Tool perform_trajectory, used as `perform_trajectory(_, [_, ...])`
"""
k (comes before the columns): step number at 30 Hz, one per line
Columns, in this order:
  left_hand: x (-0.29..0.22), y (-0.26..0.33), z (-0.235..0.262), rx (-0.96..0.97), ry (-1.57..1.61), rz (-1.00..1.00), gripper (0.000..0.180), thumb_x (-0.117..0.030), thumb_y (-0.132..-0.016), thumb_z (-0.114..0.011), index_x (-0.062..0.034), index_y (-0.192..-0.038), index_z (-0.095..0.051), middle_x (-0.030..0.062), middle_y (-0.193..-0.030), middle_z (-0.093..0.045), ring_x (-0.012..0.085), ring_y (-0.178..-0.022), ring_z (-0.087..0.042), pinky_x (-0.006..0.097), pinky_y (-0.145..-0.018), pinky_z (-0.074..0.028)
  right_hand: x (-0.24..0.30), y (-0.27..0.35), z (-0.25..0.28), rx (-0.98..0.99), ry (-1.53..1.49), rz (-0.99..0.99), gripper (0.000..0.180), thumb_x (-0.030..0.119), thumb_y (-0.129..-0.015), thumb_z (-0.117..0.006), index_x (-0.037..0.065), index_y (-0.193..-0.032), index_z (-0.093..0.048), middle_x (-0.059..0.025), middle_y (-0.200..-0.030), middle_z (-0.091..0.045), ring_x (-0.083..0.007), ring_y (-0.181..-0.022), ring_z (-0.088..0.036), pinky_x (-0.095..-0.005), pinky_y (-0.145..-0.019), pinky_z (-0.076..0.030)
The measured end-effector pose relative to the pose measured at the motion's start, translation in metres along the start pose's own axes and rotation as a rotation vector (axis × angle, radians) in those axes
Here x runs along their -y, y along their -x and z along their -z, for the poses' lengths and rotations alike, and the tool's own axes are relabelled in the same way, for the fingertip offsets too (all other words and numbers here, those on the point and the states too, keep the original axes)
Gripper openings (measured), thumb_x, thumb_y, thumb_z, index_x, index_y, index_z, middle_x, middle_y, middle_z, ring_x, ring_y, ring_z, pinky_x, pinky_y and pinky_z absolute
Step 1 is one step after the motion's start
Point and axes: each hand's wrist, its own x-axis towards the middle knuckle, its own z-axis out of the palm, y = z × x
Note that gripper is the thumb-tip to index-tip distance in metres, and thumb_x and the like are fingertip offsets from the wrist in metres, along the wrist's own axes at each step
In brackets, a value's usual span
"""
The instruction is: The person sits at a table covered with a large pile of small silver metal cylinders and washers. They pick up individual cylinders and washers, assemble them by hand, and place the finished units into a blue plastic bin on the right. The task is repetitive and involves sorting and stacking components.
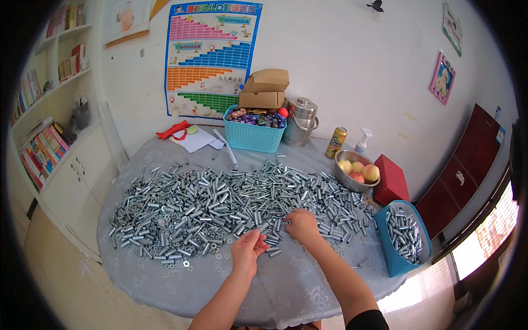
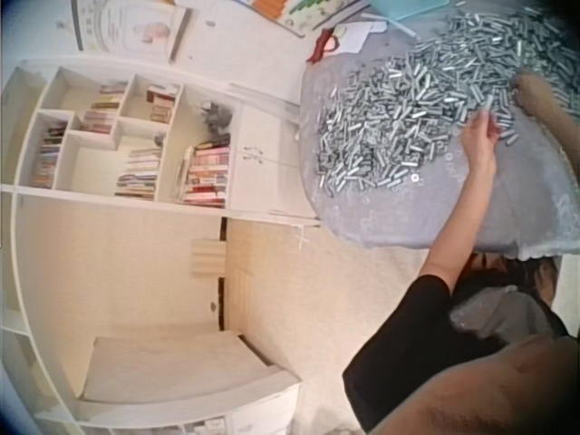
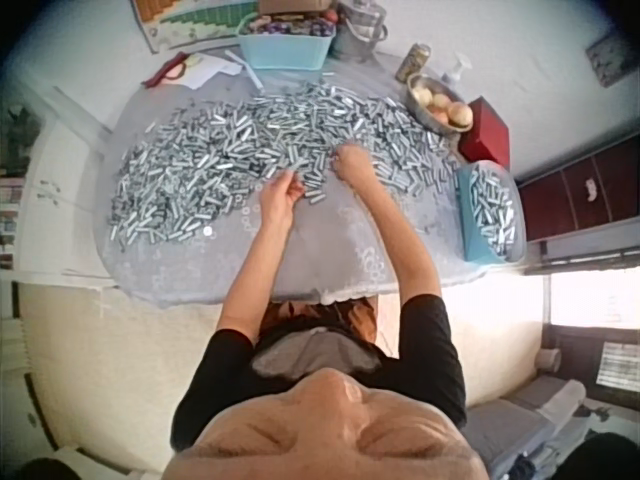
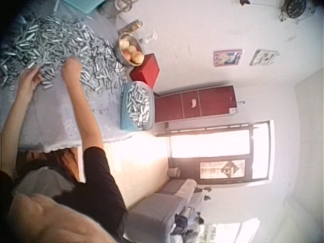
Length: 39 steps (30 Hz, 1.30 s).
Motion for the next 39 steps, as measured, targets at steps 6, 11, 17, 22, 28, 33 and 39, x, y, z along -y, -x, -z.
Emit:
perform_trajectory(6, [-0.001, 0.004, -0.003, 0.007, 0.010, 0.022, 0.018, -0.014, -0.083, -0.062, -0.0013, -0.095, -0.058, 0.0092, -0.081, -0.062, 0.0136, -0.063, -0.058, 0.032, -0.061, -0.053, -0.001, 0.002, -0.007, -0.013, 0.018, 0.134, 0.014, 0.018, -0.066, -0.064, 0.013, -0.079, -0.067, -0.0064, -0.080, -0.061, -0.0255, -0.085, -0.057, -0.0375, -0.072, -0.045])
perform_trajectory(11, [-0.001, 0.005, -0.005, 0.002, -0.011, 0.031, 0.017, -0.013, -0.084, -0.061, -0.0011, -0.096, -0.058, 0.0089, -0.081, -0.062, 0.0128, -0.063, -0.057, 0.031, -0.061, -0.053, 0.009, 0.012, -0.001, 0.020, 0.023, 0.121, 0.015, 0.021, -0.069, -0.063, 0.012, -0.080, -0.067, -0.0062, -0.080, -0.061, -0.0254, -0.083, -0.057, -0.0379, -0.071, -0.044])
perform_trajectory(17, [0.003, 0.004, -0.005, 0.036, -0.053, 0.062, 0.017, -0.012, -0.084, -0.061, 0.0001, -0.095, -0.058, 0.0087, -0.080, -0.062, 0.0119, -0.063, -0.057, 0.031, -0.061, -0.053, 0.003, 0.018, -0.013, -0.094, -0.124, 0.066, 0.016, 0.022, -0.070, -0.066, 0.011, -0.081, -0.066, -0.0056, -0.078, -0.060, -0.0255, -0.078, -0.057, -0.0372, -0.070, -0.043])
perform_trajectory(22, [0.003, 0.003, -0.003, 0.075, -0.115, 0.096, 0.016, -0.013, -0.084, -0.061, 0.0010, -0.092, -0.060, 0.0088, -0.079, -0.062, 0.0120, -0.062, -0.057, 0.030, -0.061, -0.053, 0.011, 0.028, 0.006, -0.139, -0.208, 0.022, 0.016, 0.019, -0.070, -0.068, 0.008, -0.081, -0.066, -0.0077, -0.080, -0.062, -0.0225, -0.075, -0.058, -0.0346, -0.067, -0.045])
perform_trajectory(28, [0.009, 0.008, -0.007, 0.151, -0.215, 0.158, 0.017, -0.014, -0.084, -0.061, 0.0021, -0.091, -0.060, 0.0094, -0.078, -0.062, 0.0123, -0.062, -0.058, 0.029, -0.060, -0.054, 0.003, 0.070, 0.015, -0.091, -1.252, -0.377, 0.019, 0.007, -0.078, -0.066, 0.003, -0.097, -0.062, -0.0013, -0.089, -0.063, -0.0077, -0.080, -0.056, -0.0209, -0.071, -0.043])
perform_trajectory(33, [0.012, 0.010, -0.009, 0.169, -0.296, 0.193, 0.018, -0.014, -0.083, -0.061, 0.0032, -0.088, -0.060, 0.0098, -0.076, -0.062, 0.0131, -0.060, -0.058, 0.029, -0.058, -0.054, 0.007, 0.082, 0.018, -0.119, -1.307, -0.277, 0.020, 0.006, -0.079, -0.065, 0.003, -0.098, -0.061, -0.0009, -0.088, -0.060, -0.0083, -0.081, -0.054, -0.0226, -0.074, -0.044])
perform_trajectory(39, [0.015, 0.009, -0.008, 0.175, -0.384, 0.188, 0.017, -0.015, -0.084, -0.061, 0.0017, -0.083, -0.061, 0.0079, -0.073, -0.061, 0.0125, -0.058, -0.058, 0.030, -0.056, -0.054, 0.010, 0.086, 0.024, -0.155, -1.146, -0.145, 0.020, 0.005, -0.077, -0.065, 0.002, -0.096, -0.062, -0.0019, -0.088, -0.061, -0.0099, -0.081, -0.055, -0.0235, -0.075, -0.044])
